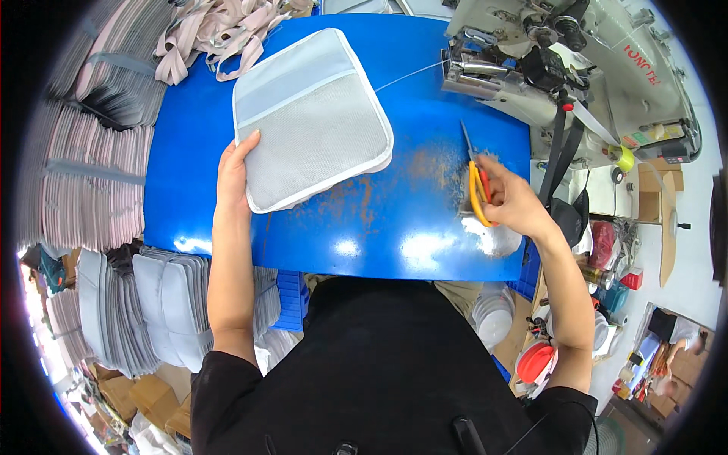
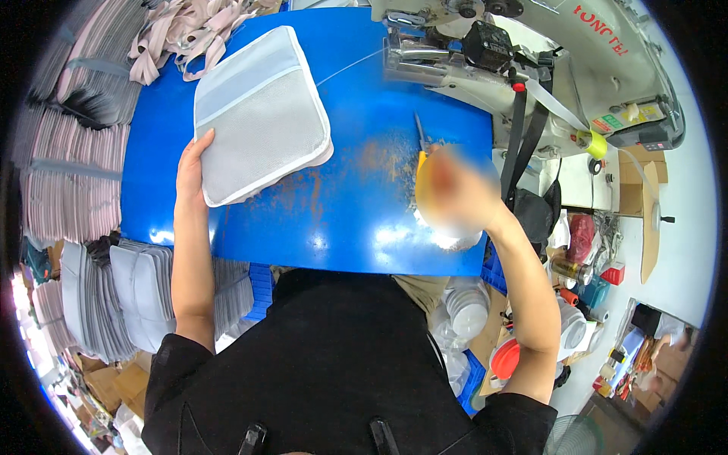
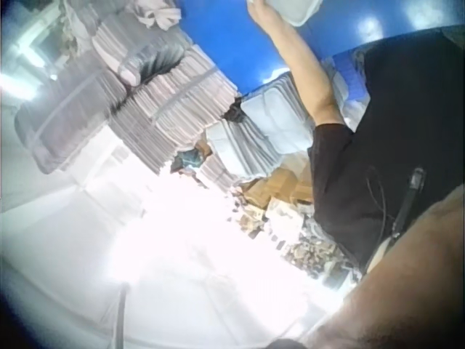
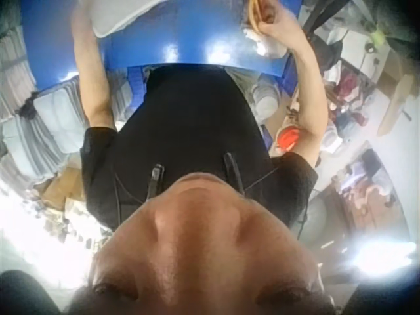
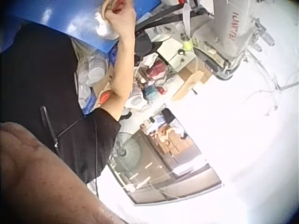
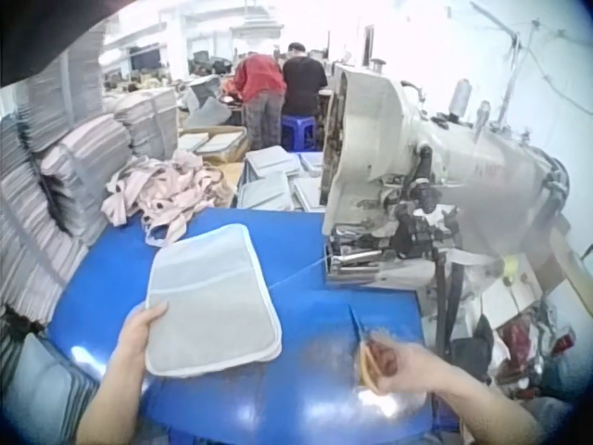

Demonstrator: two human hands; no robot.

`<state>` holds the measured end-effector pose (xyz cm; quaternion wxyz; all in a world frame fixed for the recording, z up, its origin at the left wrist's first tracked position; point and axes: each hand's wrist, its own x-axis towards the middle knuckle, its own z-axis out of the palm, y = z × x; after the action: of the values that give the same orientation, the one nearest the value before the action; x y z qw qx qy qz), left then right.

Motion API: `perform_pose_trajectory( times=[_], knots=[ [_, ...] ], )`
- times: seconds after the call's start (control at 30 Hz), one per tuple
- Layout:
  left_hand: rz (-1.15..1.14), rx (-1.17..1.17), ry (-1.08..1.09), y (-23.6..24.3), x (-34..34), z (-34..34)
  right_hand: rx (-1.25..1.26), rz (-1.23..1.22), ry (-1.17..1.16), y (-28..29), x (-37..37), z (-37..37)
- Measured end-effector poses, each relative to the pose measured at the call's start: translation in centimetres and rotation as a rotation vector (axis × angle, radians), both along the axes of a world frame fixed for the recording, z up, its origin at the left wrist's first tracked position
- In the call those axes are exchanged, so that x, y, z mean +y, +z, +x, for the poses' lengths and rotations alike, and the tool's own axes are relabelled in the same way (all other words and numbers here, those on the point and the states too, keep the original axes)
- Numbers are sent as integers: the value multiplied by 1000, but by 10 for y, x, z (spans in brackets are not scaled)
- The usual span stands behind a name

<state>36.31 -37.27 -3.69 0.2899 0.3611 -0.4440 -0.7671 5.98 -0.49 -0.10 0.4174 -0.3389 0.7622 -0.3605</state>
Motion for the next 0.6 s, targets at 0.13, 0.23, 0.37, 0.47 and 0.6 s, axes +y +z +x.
perform_pose_trajectory(
  times=[0.13, 0.23, 0.37, 0.47, 0.6],
  knots=[
    [21, 5, 27, 0, 6, 3, 168, -154, -2, 2, -32, 38],
    [17, 2, 4, 5, 4, 0, 344, -274, -30, -2, -71, 46],
    [-165, -54, 20, 32, 3, -1, 218, -116, -111, 3, -95, 43],
    [-576, -204, -27, 97, 31, 3, 476, -124, -76, -11, -68, 40],
    [-1591, -518, -435, 139, 92, 15, 701, 78, -154, -13, -22, 36]
  ],
)
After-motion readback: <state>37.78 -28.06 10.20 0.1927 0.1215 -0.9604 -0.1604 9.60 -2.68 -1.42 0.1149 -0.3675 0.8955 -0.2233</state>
